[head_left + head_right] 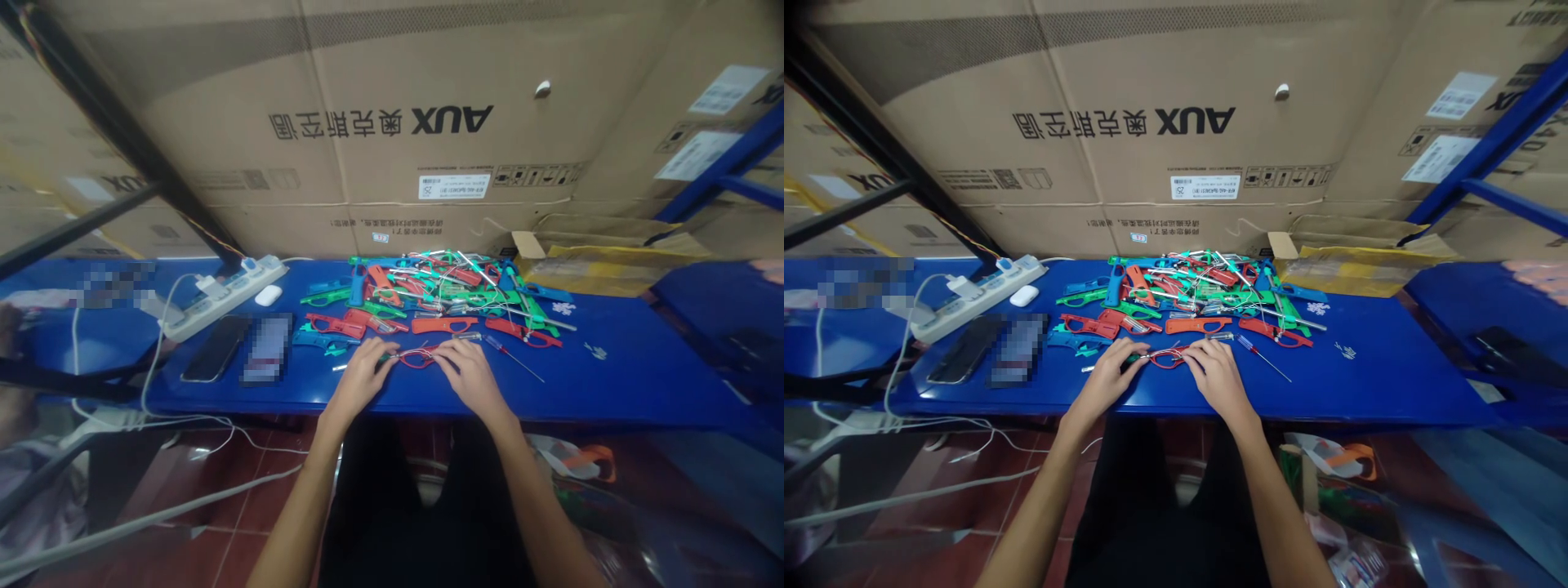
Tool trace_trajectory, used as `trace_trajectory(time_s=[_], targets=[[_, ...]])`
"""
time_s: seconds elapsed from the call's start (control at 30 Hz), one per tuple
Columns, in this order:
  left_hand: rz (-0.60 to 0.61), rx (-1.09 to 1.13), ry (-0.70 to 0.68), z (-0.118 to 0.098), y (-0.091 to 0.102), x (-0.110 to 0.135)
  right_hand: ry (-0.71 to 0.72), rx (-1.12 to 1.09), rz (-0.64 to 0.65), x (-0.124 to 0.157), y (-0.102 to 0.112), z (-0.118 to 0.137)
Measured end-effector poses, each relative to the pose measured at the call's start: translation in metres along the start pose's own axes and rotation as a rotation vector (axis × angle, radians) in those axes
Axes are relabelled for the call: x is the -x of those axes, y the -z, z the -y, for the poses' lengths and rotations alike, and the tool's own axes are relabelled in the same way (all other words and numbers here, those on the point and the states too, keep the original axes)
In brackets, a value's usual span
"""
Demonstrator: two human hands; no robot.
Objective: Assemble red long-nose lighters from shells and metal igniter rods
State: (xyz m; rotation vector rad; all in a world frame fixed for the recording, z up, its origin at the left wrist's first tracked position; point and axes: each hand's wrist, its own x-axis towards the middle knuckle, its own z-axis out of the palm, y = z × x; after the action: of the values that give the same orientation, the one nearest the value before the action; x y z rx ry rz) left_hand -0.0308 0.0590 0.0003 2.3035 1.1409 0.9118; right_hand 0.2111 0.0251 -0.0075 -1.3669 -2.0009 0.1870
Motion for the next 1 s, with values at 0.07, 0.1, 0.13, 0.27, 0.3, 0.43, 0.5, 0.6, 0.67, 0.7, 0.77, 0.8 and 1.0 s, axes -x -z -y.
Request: trace_trajectory(time_s=[0.07,0.1,0.13,0.27,0.3,0.43,0.5,0.6,0.67,0.7,0.77,0.8,1.0], targets=[[-0.002,-0.002,-0.004,0.0,0.0,0.0,0.002,0.043,-0.011,0.002,0.0,0.001],[-0.003,-0.001,-0.006,0.0,0.0,0.0,0.005,0.065,-0.018,0.003,0.0,0.002],[-0.006,-0.001,-0.008,0.001,0.0,0.0,0.007,0.081,-0.025,0.005,0.0,0.002],[-0.007,0.003,-0.013,0.002,0.0,0.0,0.022,0.078,-0.029,0.013,0.002,0.001],[-0.006,0.005,-0.011,0.002,0.0,0.0,0.028,0.077,-0.025,0.014,0.003,0.001],[-0.001,0.013,0.001,0.002,0.0,0.0,0.038,0.113,-0.028,0.017,0.003,0.002],[0.003,0.011,0.001,0.002,0.0,0.0,0.04,0.144,-0.037,0.016,0.003,0.003],[0.006,0.006,-0.001,0.002,-0.001,0.0,0.041,0.182,-0.041,0.014,0.003,0.006],[0.008,0.006,0.0,0.003,-0.001,0.0,0.033,0.182,-0.038,0.013,0.003,0.007],[0.008,0.009,0.0,0.003,-0.001,0.0,0.027,0.172,-0.037,0.012,0.004,0.007],[0.006,0.014,0.0,0.002,-0.001,0.0,0.017,0.135,-0.03,0.012,0.005,0.006],[0.007,0.016,0.001,0.003,-0.001,0.0,0.011,0.112,-0.023,0.012,0.006,0.005],[-0.004,0.002,-0.027,0.003,-0.001,-0.001,-0.049,0.006,0.018,0.012,0.008,0.001]])
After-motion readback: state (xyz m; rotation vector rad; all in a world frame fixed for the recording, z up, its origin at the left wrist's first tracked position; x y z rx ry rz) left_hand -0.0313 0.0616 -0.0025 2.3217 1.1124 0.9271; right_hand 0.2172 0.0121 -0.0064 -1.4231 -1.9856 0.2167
